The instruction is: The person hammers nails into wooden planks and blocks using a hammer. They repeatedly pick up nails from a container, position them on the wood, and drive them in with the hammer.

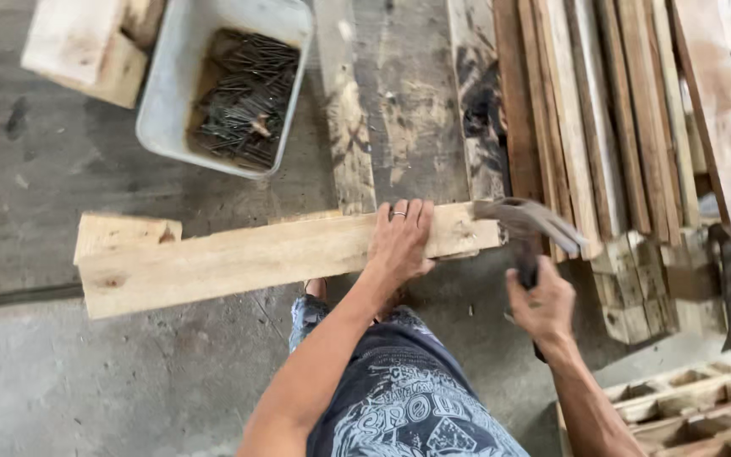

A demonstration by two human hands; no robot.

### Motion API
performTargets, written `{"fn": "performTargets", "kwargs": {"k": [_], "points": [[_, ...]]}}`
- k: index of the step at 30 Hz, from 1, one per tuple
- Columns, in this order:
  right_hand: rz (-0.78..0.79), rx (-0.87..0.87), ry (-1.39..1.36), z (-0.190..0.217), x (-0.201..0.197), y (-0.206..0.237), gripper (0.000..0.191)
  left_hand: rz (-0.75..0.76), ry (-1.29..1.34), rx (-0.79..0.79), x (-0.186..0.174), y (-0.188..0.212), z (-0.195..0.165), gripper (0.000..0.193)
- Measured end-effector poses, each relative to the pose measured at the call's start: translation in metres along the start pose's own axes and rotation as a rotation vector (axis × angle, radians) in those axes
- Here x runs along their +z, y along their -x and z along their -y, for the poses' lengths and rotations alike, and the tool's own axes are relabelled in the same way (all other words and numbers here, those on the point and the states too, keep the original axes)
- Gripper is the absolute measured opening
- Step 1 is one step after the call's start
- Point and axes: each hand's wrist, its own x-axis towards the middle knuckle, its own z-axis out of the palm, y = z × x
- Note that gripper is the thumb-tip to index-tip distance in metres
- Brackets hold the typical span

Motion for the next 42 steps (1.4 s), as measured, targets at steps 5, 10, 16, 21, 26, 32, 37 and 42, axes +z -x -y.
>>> {"fn": "performTargets", "kwargs": {"k": [5,10,16,21,26,32,37,42], "points": [[-0.570,-0.308,-0.668,-0.015,-0.081,-0.029,0.014,0.049,0.029,-0.008,0.004,-0.001,-0.002,0.111],[-0.294,-0.139,-0.172,0.015,-0.025,-0.018,0.020,0.003,0.025,0.025,0.006,0.005,-0.002,0.109],[0.007,0.211,-0.074,0.012,-0.019,-0.002,0.022,0.009,0.013,0.005,-0.005,0.004,-0.001,0.106],[-0.623,-0.030,-0.563,0.004,-0.029,-0.025,0.016,0.042,0.021,0.014,0.004,0.002,0.001,0.107],[0.109,-0.035,0.522,0.023,0.014,0.012,0.041,0.030,0.044,0.012,0.012,-0.005,0.003,0.113],[0.308,0.284,0.482,0.015,0.024,0.025,0.049,-0.103,0.176,0.081,-0.008,0.004,0.018,0.113],[0.306,0.432,0.440,0.018,0.037,0.022,0.050,-0.190,0.415,-0.102,-0.052,-0.010,0.121,0.053],[0.272,0.501,0.408,0.024,0.048,0.032,0.051,-0.198,-0.093,-0.395,-0.090,-0.041,0.299,0.023]]}}
